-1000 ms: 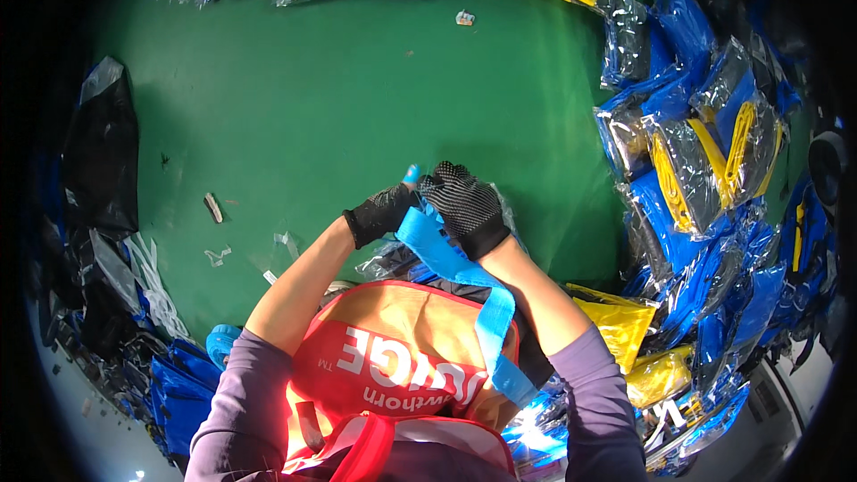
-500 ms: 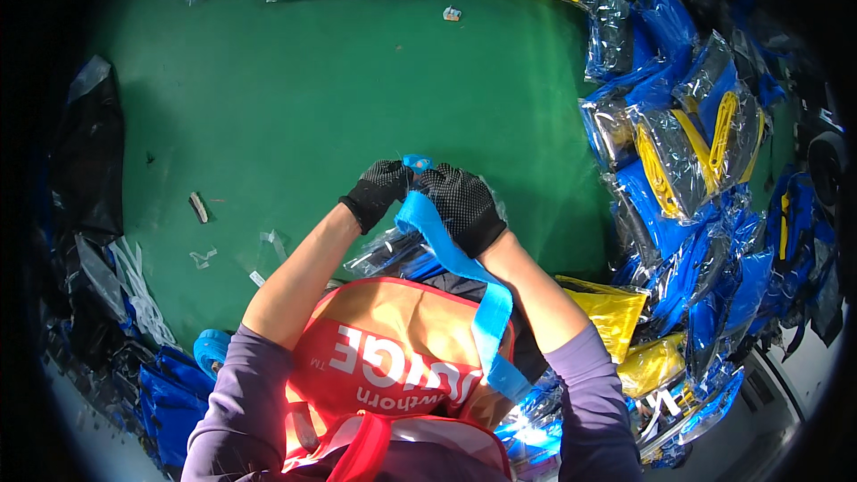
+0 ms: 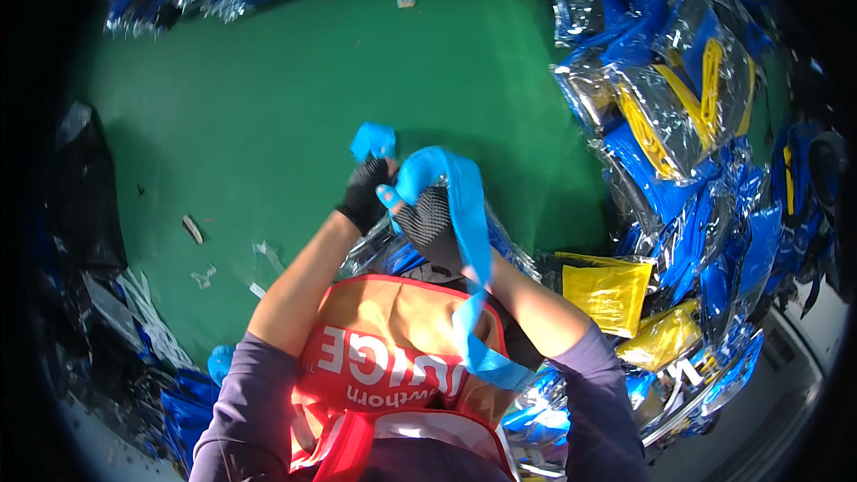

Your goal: The person repeatedly picks up stacks of blue and yellow plastic-wrapped items, wraps them with blue straps, and secures the straps by hand. They handle multiple bundles, adjusting and tightening the straps to keep the items together.

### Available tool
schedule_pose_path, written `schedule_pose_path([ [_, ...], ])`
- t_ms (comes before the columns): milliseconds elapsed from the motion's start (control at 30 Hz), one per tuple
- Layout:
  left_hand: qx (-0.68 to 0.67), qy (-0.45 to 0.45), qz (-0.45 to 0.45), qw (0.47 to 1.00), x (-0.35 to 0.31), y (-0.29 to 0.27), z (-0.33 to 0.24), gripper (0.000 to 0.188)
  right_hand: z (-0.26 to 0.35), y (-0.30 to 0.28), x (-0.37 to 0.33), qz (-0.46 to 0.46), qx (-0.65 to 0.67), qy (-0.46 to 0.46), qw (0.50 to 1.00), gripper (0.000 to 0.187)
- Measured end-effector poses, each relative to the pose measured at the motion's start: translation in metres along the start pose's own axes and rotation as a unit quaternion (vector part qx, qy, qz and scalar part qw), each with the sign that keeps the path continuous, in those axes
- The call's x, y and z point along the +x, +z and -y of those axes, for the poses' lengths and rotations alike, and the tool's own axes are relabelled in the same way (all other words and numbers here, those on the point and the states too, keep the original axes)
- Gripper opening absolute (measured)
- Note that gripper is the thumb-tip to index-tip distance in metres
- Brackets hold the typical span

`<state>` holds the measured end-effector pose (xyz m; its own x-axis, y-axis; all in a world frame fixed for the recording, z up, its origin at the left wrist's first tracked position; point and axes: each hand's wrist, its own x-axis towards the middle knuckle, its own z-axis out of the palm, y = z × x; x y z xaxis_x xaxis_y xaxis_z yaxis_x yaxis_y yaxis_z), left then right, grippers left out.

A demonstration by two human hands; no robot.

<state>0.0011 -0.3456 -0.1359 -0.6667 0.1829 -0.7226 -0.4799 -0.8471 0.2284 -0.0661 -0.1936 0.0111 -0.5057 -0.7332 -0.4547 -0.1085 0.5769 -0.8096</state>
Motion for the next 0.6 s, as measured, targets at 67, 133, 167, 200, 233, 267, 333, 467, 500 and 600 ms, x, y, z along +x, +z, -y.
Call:
schedule_pose_path([
  [67,0.232,0.039,-0.092,0.968,0.009,0.01,0.014,0.026,0.004,-0.001,0.008,-0.027,0.001,-0.02,0.999,0.011],
  [133,0.371,-0.016,-0.095,0.924,0.015,0.014,0.025,0.027,0.008,0.0,0.008,-0.047,0.031,-0.018,0.998,0.011],
  [167,0.42,-0.019,-0.094,0.902,0.015,0.012,0.028,0.028,0.009,0.002,0.005,-0.051,0.053,-0.012,0.997,0.011],
  [200,0.459,-0.011,-0.102,0.882,0.015,0.009,0.031,0.029,0.009,0.005,0.0,-0.057,0.076,-0.007,0.995,0.011],
  [233,0.492,-0.003,-0.115,0.863,0.014,0.003,0.031,0.03,0.008,0.008,-0.004,-0.064,0.104,-0.001,0.993,0.011],
  [267,0.521,0.004,-0.133,0.843,0.012,-0.002,0.03,0.031,0.007,0.011,-0.008,-0.071,0.133,0.004,0.989,0.012],
  [333,0.568,-0.002,-0.176,0.804,0.01,-0.016,0.026,0.032,-0.002,0.016,-0.013,-0.075,0.192,0.021,0.978,0.012],
  [467,0.627,-0.012,-0.244,0.74,0.012,-0.029,0.023,0.036,-0.026,0.01,-0.015,-0.086,0.271,0.037,0.958,0.013],
  [500,0.633,-0.016,-0.254,0.731,0.013,-0.03,0.023,0.037,-0.029,0.006,-0.016,-0.086,0.286,0.042,0.953,0.013],
  [600,0.644,-0.05,-0.272,0.713,0.014,-0.029,0.023,0.04,-0.028,-0.01,-0.014,-0.099,0.331,0.054,0.937,0.014],
])
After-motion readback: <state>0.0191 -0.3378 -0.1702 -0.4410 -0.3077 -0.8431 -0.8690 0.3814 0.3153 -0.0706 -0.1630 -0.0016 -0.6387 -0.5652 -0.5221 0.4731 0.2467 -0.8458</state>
